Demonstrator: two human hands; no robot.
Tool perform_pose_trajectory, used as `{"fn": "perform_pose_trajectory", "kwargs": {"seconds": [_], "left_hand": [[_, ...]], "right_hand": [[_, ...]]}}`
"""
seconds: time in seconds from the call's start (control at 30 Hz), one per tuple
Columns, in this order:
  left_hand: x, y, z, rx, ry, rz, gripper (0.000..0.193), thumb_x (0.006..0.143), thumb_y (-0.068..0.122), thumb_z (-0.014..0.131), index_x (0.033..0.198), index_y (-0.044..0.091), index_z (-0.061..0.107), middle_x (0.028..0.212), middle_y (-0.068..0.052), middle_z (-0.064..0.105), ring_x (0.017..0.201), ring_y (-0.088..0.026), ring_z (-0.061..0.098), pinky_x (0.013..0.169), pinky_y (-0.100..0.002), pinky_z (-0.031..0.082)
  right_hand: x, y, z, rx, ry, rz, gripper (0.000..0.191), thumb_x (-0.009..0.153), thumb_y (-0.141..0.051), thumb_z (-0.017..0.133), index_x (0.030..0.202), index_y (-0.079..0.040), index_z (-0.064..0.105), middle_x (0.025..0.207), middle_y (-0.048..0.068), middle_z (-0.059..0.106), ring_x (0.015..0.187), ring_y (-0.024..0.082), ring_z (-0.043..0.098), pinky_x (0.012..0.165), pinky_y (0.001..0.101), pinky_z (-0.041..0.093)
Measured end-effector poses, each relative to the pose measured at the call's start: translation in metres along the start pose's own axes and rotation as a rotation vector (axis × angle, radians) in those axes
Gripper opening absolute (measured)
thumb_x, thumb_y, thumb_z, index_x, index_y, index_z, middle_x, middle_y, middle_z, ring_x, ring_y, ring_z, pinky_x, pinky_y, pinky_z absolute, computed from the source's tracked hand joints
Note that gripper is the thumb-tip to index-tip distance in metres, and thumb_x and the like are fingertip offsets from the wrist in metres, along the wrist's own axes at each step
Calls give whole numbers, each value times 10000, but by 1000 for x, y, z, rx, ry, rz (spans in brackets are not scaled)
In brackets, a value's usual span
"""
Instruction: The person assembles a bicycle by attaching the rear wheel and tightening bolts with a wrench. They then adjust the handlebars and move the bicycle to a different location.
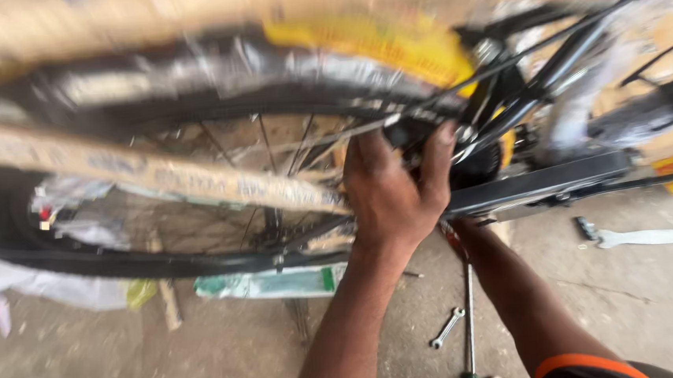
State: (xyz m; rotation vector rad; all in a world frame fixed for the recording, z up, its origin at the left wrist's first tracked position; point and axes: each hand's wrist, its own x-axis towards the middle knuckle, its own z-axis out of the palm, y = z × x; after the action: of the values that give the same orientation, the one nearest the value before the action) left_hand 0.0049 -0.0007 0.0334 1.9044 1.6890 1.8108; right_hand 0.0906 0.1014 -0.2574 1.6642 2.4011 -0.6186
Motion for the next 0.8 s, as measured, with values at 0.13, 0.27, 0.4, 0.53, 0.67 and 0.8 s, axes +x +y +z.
{"fn": "perform_pose_trajectory", "kwargs": {"seconds": [0.13, 0.27, 0.4, 0.53, 0.67, 0.8], "left_hand": [[-8, -12, 9, 51, 8, -43, 479, 999, 366, 708, 1193, -53, 581, 1038, -203, 664, 937, -372, 693, 827, -455, 563], [-14, -21, 17, 117, 83, 12, 543, 1027, 400, 685, 1266, -71, 558, 1117, -239, 648, 1004, -412, 684, 886, -474, 562], [-17, -25, 21, 130, 154, 31, 566, 1017, 400, 710, 1292, -74, 571, 1157, -254, 661, 1055, -445, 677, 929, -491, 559], [-20, -12, 7, 190, 151, -15, 551, 970, 341, 745, 1295, -70, 577, 1177, -244, 655, 1065, -411, 661, 911, -484, 543], [-10, 23, -15, 251, 168, 281, 346, 1047, 233, 708, 1304, 28, 602, 1246, -148, 664, 1120, -343, 629, 983, -480, 498], [32, 51, -15, 459, -90, 340, 360, 1021, 184, 669, 1341, 20, 640, 1318, -155, 649, 1207, -355, 566, 1087, -563, 337]], "right_hand": [[-29, 33, -3, 24, -12, 126, 310, 881, -261, 678, 1152, -111, 680, 1160, 166, 645, 1088, 306, 597, 895, 462, 458], [-99, 39, 1, 99, -51, 209, 272, 869, -233, 689, 1105, -99, 714, 1104, 166, 679, 1037, 295, 635, 863, 436, 484], [-187, 15, 17, 311, -40, 268, 237, 858, -205, 700, 1059, -88, 748, 1049, 166, 713, 986, 284, 673, 831, 410, 509], [-241, 2, 8, 712, 78, 318, 206, 846, -177, 711, 1013, -76, 781, 993, 166, 747, 934, 273, 711, 798, 385, 535], [-261, 35, -26, 801, 191, 284, 272, 928, -159, 605, 1140, -131, 773, 1026, 150, 730, 922, 258, 701, 804, 372, 531], [-296, 83, -84, 1731, 98, 341, 258, 973, -160, 665, 1099, 55, 734, 969, 115, 698, 915, 210, 634, 824, 390, 519]]}}
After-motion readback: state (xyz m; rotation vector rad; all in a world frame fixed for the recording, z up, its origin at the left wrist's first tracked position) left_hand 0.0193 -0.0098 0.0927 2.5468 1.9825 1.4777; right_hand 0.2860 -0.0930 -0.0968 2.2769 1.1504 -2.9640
